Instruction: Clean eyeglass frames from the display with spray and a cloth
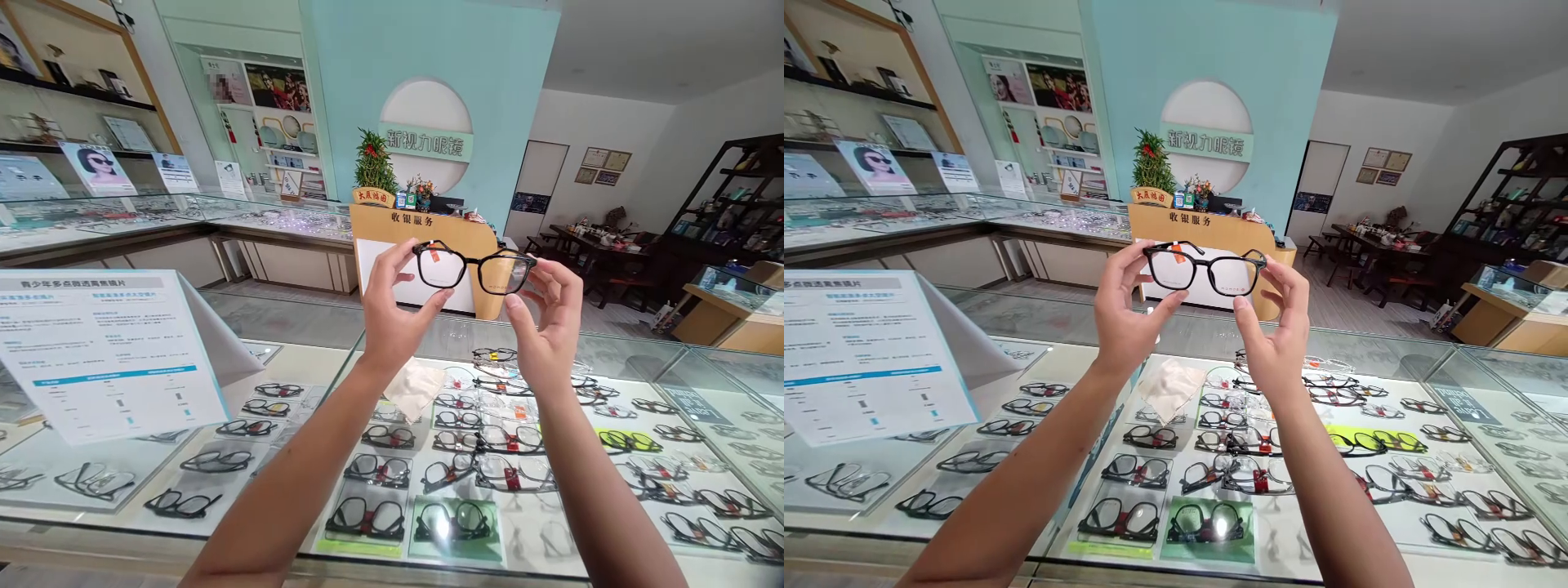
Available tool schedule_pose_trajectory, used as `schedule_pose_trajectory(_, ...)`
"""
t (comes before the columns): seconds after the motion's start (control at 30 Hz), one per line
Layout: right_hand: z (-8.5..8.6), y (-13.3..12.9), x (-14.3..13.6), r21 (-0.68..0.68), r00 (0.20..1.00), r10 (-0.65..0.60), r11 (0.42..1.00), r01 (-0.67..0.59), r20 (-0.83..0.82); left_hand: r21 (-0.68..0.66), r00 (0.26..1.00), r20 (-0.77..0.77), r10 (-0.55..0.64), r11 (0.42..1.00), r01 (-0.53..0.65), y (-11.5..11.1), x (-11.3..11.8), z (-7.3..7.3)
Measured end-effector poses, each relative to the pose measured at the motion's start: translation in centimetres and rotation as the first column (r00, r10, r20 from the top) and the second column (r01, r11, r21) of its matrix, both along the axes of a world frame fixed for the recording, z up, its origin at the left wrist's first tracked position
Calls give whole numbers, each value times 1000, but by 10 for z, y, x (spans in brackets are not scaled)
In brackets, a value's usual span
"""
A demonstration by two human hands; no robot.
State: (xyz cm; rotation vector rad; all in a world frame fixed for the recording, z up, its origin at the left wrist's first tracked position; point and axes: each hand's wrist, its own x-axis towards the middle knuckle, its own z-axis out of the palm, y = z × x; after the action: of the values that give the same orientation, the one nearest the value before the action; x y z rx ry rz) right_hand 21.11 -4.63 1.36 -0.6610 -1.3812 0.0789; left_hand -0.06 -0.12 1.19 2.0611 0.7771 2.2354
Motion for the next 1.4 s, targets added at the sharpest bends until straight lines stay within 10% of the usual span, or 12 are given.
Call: schedule_pose_trajectory(1.4, 19, -8, 11, -141, 919, 219, 950, -277, -329, -91, 997, -33, -69, 994, 66, -10, 17, -5)
